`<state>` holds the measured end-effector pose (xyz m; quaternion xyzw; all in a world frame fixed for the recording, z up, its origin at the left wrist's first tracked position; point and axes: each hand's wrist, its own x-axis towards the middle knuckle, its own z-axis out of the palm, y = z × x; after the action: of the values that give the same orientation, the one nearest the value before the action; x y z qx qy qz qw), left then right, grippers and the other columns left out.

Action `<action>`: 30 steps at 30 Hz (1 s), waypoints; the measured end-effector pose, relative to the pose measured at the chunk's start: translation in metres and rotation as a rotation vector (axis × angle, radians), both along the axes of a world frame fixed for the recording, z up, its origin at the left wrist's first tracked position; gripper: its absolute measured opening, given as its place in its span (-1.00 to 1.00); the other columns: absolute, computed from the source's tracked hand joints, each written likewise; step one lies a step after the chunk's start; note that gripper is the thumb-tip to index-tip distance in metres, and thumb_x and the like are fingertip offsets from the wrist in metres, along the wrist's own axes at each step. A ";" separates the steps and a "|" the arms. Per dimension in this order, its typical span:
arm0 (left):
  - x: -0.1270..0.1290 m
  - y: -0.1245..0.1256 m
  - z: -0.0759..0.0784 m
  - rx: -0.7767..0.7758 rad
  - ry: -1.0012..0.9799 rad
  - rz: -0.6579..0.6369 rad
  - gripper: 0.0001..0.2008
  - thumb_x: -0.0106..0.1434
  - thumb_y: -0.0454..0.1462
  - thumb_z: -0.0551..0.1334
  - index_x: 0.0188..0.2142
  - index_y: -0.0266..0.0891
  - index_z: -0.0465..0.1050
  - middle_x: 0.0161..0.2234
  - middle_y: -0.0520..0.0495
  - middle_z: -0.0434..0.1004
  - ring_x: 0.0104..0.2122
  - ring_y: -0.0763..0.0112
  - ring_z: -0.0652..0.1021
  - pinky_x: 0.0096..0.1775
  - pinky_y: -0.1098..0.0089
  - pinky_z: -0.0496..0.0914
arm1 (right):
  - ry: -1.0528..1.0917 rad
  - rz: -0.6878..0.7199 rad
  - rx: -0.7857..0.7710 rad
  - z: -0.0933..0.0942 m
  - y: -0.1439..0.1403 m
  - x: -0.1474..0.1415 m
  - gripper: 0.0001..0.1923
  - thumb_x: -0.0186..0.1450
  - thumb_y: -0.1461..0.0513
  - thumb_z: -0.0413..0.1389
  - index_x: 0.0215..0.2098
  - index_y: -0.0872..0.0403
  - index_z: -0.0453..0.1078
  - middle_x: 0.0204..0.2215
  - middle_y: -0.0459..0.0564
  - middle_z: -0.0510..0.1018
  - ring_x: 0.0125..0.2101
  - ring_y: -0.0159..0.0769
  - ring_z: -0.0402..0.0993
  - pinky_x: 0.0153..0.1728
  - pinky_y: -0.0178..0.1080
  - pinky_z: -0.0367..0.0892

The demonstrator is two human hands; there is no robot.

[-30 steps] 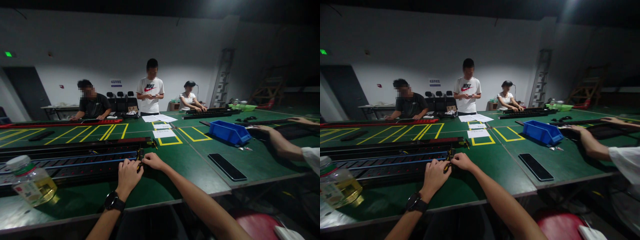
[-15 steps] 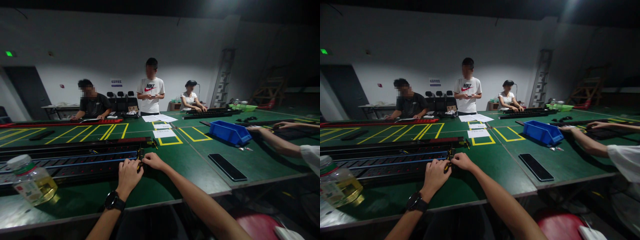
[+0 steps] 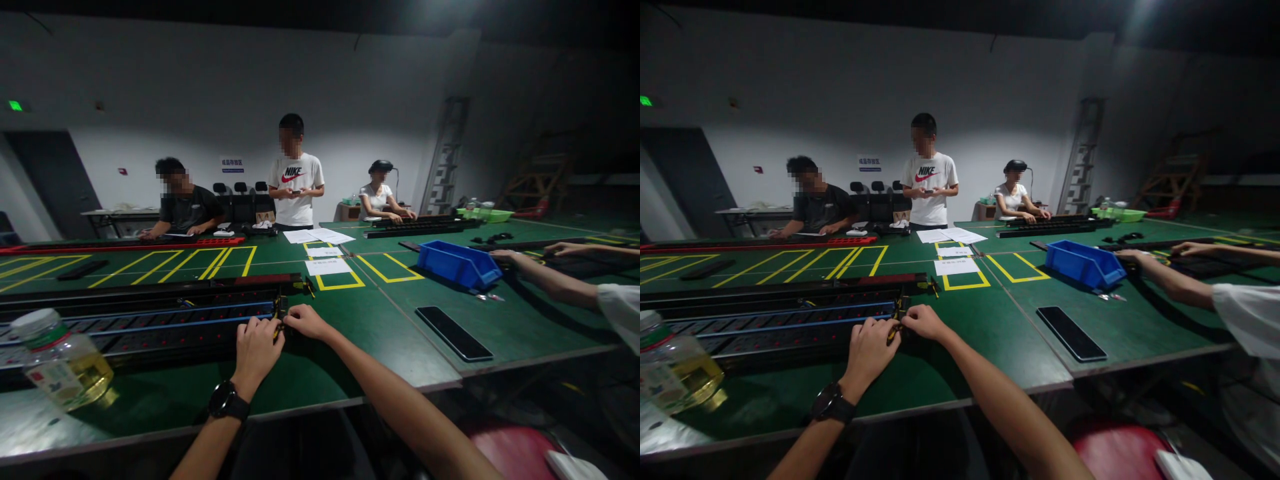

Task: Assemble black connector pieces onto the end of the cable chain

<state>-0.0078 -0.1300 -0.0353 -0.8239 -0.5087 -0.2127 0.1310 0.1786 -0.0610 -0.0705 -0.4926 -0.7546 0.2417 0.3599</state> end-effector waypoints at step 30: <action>0.000 0.002 -0.001 -0.036 -0.043 0.000 -0.76 0.38 -0.23 0.13 -0.13 -0.14 0.58 -0.21 -0.12 0.68 -0.11 0.05 0.53 -0.13 0.12 0.21 | 0.053 0.076 -0.006 0.002 -0.006 -0.003 -0.85 0.29 0.23 0.20 -0.42 0.11 0.51 -0.52 -0.18 0.45 -0.48 -0.42 0.29 -0.44 -0.37 0.10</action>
<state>-0.0074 -0.1278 -0.0363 -0.8214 -0.5153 -0.2209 0.1051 0.1756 -0.0667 -0.0681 -0.4580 -0.7622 0.2707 0.3688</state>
